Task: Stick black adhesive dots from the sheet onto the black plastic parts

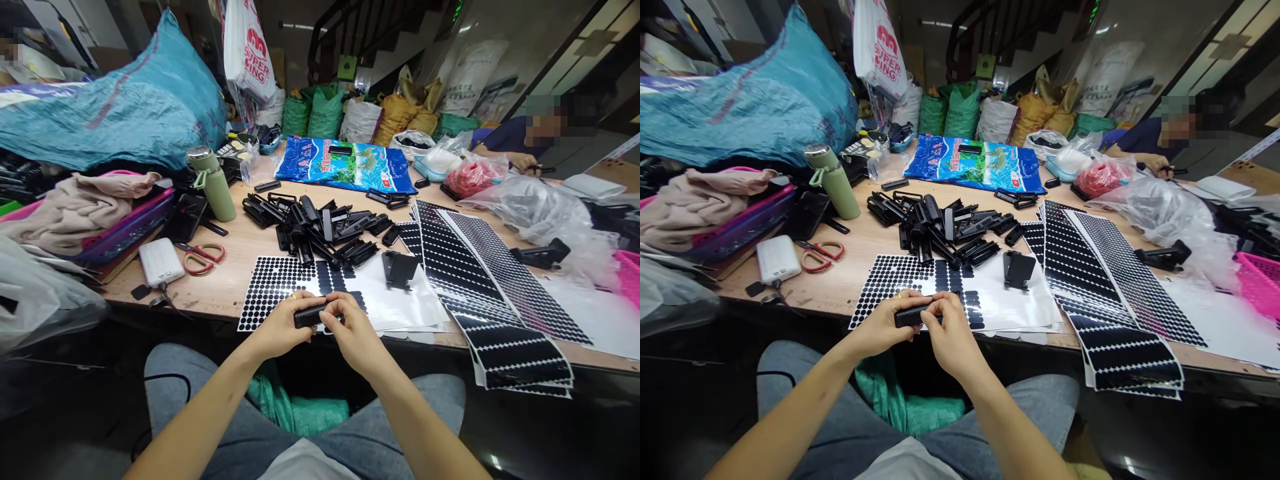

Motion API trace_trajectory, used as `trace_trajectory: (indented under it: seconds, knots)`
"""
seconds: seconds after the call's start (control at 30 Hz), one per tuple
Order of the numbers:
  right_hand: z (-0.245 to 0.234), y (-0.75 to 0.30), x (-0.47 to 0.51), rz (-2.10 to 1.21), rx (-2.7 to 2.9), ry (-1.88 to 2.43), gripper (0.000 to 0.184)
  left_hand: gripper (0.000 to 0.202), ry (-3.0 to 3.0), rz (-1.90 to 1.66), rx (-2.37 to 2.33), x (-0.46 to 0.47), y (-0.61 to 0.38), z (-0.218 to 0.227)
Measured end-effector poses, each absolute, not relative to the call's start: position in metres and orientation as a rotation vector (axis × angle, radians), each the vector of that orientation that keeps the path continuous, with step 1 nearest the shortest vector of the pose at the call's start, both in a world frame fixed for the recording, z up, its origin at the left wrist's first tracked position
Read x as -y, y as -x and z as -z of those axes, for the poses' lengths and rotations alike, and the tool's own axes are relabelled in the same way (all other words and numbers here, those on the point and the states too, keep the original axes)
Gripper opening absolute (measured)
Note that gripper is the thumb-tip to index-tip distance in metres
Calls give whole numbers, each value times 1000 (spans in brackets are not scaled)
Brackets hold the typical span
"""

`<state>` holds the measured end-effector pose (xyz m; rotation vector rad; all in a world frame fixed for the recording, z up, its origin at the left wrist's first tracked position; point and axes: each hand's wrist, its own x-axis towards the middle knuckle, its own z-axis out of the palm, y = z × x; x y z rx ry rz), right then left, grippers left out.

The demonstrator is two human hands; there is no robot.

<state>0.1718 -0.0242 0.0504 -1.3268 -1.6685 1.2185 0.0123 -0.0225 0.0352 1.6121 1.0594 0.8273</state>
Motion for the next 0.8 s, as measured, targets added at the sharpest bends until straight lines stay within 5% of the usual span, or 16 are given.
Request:
trace_trajectory:
  seconds: [0.8]
  knots:
    - [-29,-157,22,-755,1715,1387,12,45,-1388,-848,-1147,38,-2,-32]
